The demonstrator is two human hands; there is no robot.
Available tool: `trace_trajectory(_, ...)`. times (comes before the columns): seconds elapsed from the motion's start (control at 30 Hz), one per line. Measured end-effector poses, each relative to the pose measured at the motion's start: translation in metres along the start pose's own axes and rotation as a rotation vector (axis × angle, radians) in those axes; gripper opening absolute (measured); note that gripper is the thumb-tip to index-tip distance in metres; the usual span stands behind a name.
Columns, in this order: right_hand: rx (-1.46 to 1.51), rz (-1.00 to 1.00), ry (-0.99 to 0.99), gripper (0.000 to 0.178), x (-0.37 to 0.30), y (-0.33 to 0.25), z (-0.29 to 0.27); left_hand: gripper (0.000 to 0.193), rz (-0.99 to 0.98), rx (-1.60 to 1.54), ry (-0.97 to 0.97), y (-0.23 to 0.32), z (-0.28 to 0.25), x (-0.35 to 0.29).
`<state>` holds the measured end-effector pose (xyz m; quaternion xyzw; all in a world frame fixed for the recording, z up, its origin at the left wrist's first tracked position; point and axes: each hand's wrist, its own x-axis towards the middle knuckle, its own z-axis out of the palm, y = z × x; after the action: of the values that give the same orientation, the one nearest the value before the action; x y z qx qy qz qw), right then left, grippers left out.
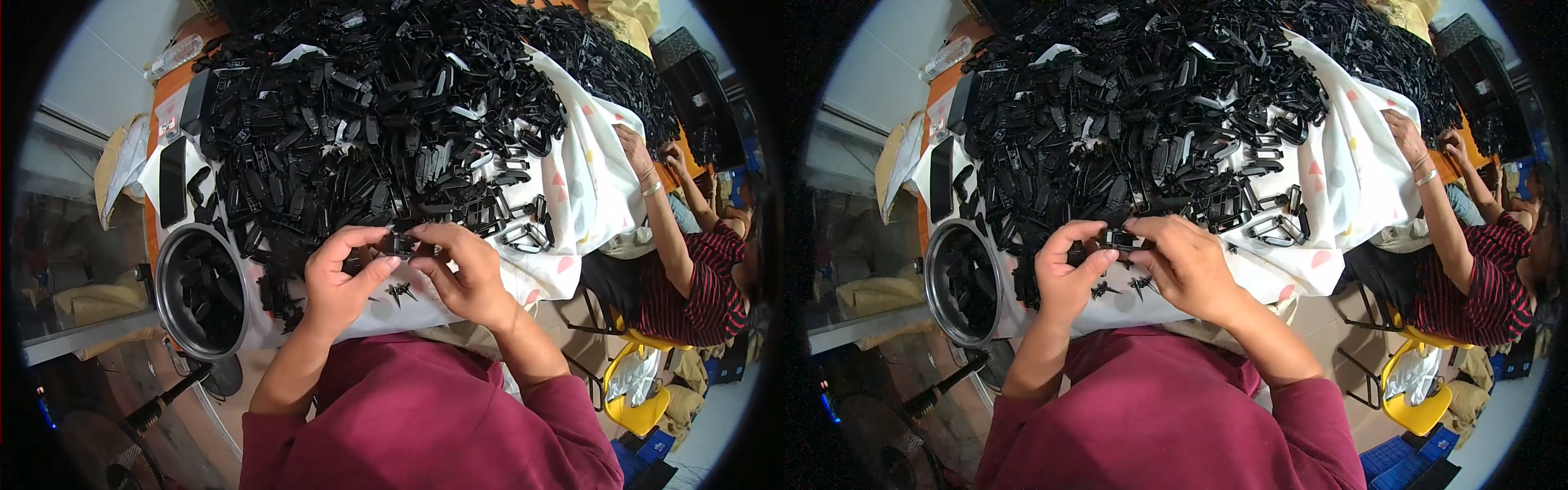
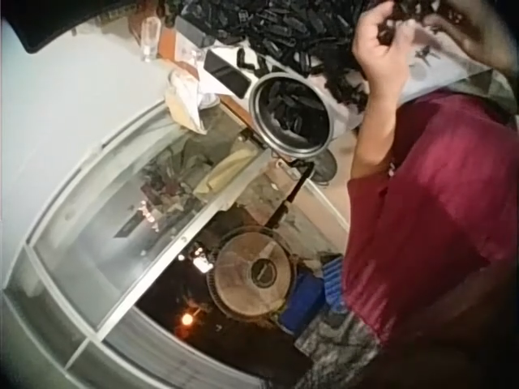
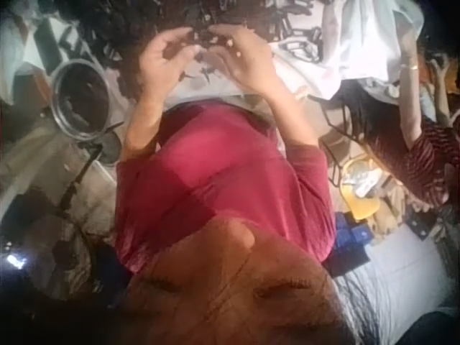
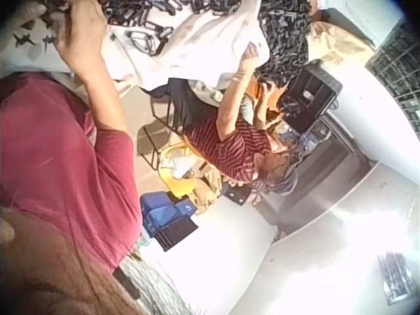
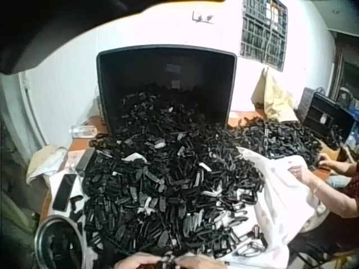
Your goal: Assembling small black plastic components by hand at a workbench.
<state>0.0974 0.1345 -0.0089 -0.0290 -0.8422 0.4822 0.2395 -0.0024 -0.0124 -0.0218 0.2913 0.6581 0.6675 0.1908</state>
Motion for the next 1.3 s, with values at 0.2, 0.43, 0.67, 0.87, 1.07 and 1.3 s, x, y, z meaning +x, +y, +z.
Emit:
trace_trajectory(0.2,-0.058,-0.162,0.054,0.039,-0.004,0.001,-0.007,0.025,0.000,-0.090,-0.087,0.000,0.000,-0.005)
trace_trajectory(0.43,-0.325,-0.177,-0.037,0.043,-0.017,-0.009,-0.011,0.022,0.103,0.080,-0.083,0.000,0.003,-0.009)
trace_trajectory(0.67,-0.387,-0.185,0.152,0.044,-0.034,-0.004,0.011,0.027,-0.368,-0.614,0.044,-0.007,0.031,-0.021)
trace_trajectory(0.87,0.178,0.483,0.105,0.033,-0.043,-0.005,0.019,0.019,-0.471,-0.773,0.034,-0.014,0.031,-0.031)
trace_trajectory(1.07,-0.013,0.378,-0.100,0.036,-0.031,-0.015,0.015,0.017,-0.390,-0.743,0.113,-0.012,0.025,-0.029)
trace_trajectory(1.3,-0.188,0.037,-0.126,0.038,0.007,0.007,0.004,0.023,-0.188,-0.377,0.225,-0.010,0.003,-0.018)
